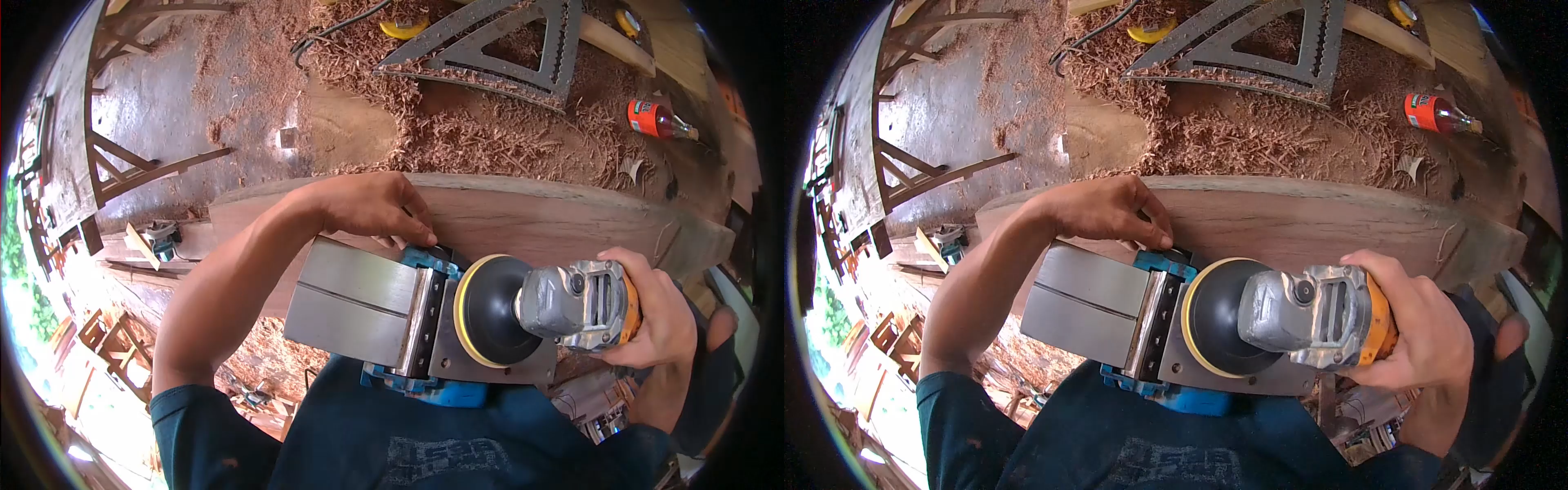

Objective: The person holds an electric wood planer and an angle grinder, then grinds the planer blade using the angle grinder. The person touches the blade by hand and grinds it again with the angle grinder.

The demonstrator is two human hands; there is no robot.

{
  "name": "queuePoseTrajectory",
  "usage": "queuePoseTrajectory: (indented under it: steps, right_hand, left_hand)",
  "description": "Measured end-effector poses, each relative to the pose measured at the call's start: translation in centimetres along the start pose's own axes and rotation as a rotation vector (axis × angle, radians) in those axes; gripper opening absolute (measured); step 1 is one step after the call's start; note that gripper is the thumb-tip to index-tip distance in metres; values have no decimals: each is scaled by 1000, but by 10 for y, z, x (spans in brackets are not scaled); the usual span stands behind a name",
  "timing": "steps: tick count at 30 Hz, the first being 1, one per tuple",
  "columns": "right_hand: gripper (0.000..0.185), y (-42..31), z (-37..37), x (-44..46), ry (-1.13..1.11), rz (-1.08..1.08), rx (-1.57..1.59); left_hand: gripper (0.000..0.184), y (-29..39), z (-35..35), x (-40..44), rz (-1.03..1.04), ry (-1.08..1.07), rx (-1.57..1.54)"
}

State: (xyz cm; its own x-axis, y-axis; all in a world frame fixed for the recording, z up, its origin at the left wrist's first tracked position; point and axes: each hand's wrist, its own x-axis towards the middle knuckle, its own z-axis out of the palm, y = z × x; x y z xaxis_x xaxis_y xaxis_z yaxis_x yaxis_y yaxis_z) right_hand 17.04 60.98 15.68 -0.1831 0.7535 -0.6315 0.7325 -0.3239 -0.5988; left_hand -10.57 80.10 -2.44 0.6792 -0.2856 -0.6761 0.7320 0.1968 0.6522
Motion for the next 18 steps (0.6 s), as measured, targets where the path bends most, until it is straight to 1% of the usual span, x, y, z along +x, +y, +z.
queuePoseTrajectory:
  steps: [2, 8, 18]
  right_hand:
    - [90, 9, 4, 6, -14, -2, 93]
    - [88, 11, 6, 31, -59, -49, 141]
    - [89, 12, 2, 53, -118, -41, 113]
  left_hand:
    - [35, 0, 0, 1, 2, 5, -3]
    - [37, -3, 0, -1, 23, 28, -23]
    - [41, -4, -3, 1, 11, 21, -36]
